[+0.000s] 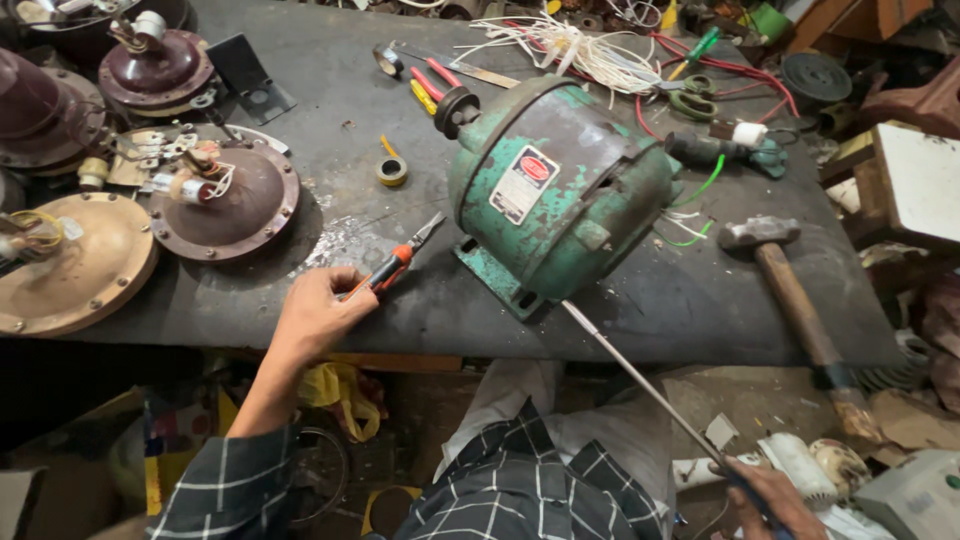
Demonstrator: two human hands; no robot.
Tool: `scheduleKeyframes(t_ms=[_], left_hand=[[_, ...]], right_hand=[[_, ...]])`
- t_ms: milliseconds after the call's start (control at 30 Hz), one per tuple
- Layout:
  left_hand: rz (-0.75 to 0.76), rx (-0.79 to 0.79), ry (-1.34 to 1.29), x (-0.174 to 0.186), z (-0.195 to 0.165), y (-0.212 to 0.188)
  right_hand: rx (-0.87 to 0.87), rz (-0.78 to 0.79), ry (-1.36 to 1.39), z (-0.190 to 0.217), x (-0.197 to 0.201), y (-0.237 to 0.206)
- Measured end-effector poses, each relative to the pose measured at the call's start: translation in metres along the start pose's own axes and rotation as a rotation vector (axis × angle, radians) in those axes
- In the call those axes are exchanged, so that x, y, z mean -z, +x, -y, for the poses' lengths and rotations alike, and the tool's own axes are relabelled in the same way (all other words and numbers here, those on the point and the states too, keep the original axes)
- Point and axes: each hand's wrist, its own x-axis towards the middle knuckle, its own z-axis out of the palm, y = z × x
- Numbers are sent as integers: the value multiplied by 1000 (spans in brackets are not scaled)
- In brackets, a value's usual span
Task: The person uses pliers and a hammer to loosen and remove a bolt from the side of a green electric motor. They then use scissors to trim the insulation from several wires protruding from the motor's terminal box and separate the strands by hand.
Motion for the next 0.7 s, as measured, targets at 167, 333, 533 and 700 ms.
scheduleKeyframes(t_ms=[167,333,533,700], left_hand=[[158,-28,-397,0,22,6],[299,-10,-506,2,21,15],[393,63,-424,20,16,25],[429,66,-448,28,19,32]], right_hand=[[54,260,-53,-62,2,30],[135,380,-15,-81,-2,42],[30,492,-244,-89,-5,44],[68,429,-350,-88,-8,47]])
